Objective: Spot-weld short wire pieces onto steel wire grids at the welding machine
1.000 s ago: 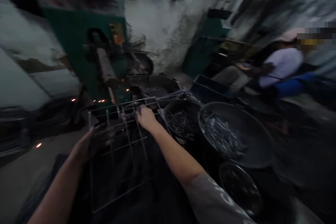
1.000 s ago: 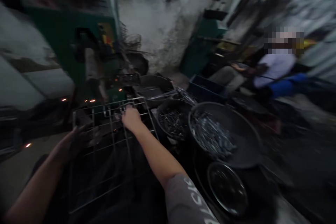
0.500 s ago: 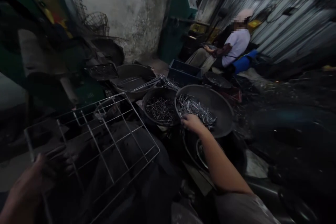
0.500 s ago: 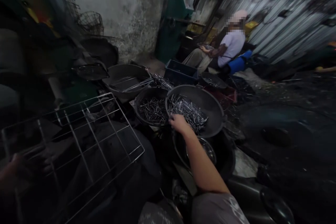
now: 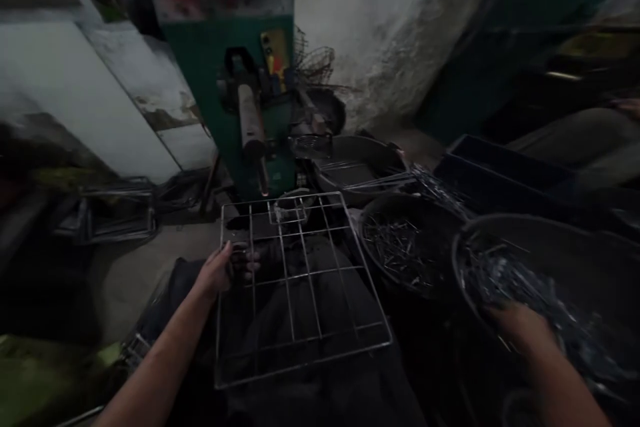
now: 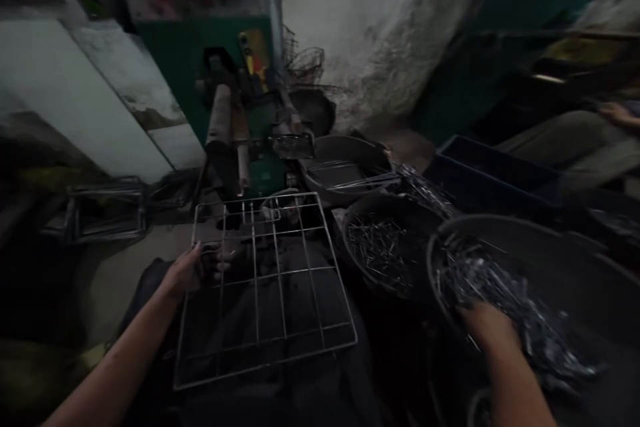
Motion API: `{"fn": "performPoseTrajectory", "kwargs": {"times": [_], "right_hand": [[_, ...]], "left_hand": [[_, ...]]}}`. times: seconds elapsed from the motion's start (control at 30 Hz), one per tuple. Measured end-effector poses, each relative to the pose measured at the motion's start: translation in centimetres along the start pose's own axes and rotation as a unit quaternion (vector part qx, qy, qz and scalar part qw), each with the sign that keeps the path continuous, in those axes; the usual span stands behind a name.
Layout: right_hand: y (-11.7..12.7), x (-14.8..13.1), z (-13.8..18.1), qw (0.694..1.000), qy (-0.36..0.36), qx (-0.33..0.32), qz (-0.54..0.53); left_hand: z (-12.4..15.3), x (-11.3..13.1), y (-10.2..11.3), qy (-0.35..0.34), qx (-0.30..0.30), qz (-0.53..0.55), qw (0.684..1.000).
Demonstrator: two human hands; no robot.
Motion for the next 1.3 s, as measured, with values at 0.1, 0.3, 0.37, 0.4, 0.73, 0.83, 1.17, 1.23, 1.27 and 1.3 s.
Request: {"fn": "performPoseTrajectory", "kwargs": {"times": [0.1, 0.3, 0.37, 0.4, 0.73, 0.83, 1.17, 1.23, 1.27, 1.3], "right_hand": [[-0.9, 2.6, -1.0, 0.997, -0.067, 0.036, -0.018], [2.4, 1.2, -0.7, 0.964, 0.010, 0.221, -0.145], [4.0, -3.2, 0.2, 0.957, 0.045, 0.246, -0.147], [4.6, -6.1, 0.9, 0.955, 0.066, 0.251, -0.143], [0.8, -35.5, 10.6, 0.773, 0.607, 0.174, -0.070], [-0.6, -37.0, 11.6, 0.768, 0.621, 0.153, -0.017], [-1.9, -37.4, 12.2, 0.796, 0.578, 0.167, 0.067], [-2.1, -37.6, 12.4, 0.792, 0.582, 0.166, 0.080], [-2.2, -37.6, 12.4, 0.790, 0.584, 0.165, 0.086], [-2.2, -37.6, 12.5, 0.788, 0.586, 0.166, 0.091]], "left_hand": [[0.1, -0.4, 0.3, -0.002, -0.020, 0.013, 1.000], [0.2, -1.0, 0.8, -0.013, -0.041, 0.032, 0.999], [0.3, -1.3, 0.7, -0.021, -0.060, 0.034, 0.997], [0.3, -1.5, 0.6, -0.021, -0.068, 0.033, 0.997], [0.9, -2.6, -0.7, -0.061, -0.089, 0.018, 0.994], [0.9, -2.4, -0.5, -0.072, -0.095, 0.015, 0.993], [0.4, -2.7, 0.6, -0.056, -0.120, 0.028, 0.991], [0.3, -2.8, 0.7, -0.064, -0.128, 0.031, 0.989], [0.3, -2.8, 0.7, -0.068, -0.131, 0.031, 0.989], [0.3, -2.8, 0.7, -0.073, -0.131, 0.031, 0.988]]}}
Point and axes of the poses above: each hand's wrist, its own z-axis away from the middle knuckle, its own y-axis out of the back of the hand, x = y × z, the point moved 2 cm from there along -z, towards the middle knuckle, and after that the axes turned 1 degree about z, right-handed, at the moved point
